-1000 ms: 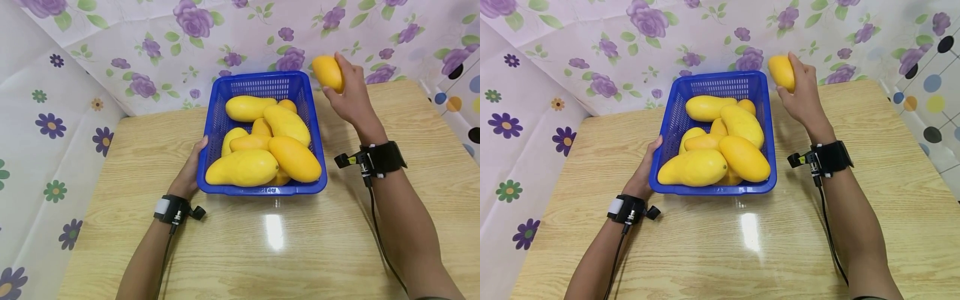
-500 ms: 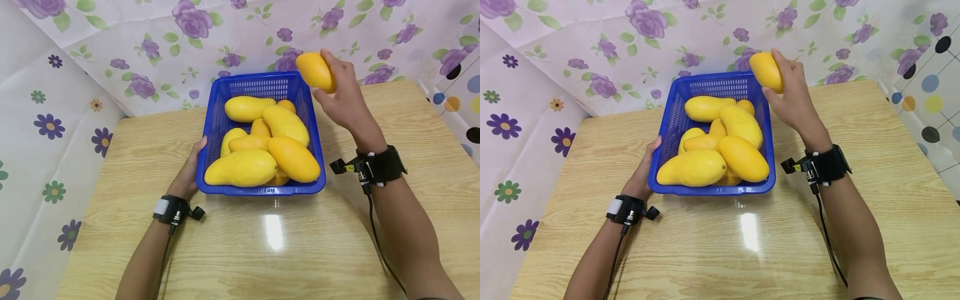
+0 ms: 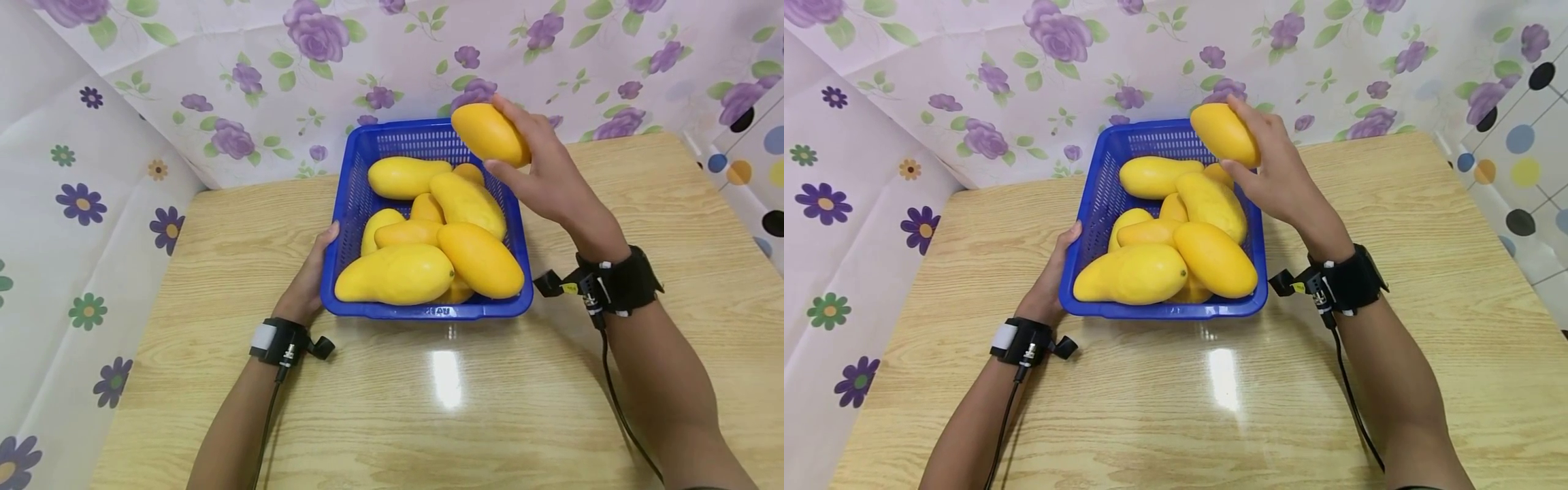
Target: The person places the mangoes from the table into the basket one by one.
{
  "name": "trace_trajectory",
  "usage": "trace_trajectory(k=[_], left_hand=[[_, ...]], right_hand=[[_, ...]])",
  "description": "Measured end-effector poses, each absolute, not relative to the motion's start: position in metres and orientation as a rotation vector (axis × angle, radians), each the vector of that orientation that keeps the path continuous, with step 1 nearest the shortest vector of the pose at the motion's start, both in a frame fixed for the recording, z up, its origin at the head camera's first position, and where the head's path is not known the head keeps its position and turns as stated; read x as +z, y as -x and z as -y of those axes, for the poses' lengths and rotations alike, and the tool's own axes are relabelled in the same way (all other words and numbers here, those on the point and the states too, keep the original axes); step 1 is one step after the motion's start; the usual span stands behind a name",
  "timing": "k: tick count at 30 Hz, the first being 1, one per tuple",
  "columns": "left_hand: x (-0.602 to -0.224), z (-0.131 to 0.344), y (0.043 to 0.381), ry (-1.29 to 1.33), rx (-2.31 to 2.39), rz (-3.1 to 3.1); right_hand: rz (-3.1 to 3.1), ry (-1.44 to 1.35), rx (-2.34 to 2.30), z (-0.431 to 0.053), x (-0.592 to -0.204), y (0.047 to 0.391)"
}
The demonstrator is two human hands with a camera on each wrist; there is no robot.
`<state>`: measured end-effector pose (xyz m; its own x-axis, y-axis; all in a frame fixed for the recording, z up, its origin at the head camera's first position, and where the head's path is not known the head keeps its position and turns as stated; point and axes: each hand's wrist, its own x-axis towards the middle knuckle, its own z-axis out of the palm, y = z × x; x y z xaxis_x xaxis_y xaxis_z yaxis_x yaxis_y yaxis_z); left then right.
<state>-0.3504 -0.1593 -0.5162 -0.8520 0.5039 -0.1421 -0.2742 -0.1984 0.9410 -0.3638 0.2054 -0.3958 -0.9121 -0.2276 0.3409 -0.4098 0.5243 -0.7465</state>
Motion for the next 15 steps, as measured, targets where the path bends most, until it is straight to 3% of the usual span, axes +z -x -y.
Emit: trace_trajectory(k=[15], left_hand=[[-0.516,0.160,0.351,-0.274,2.081,-1.586]], right_hand=[[2.636,-0.870,1.283,-0.198,-0.387,0.350]])
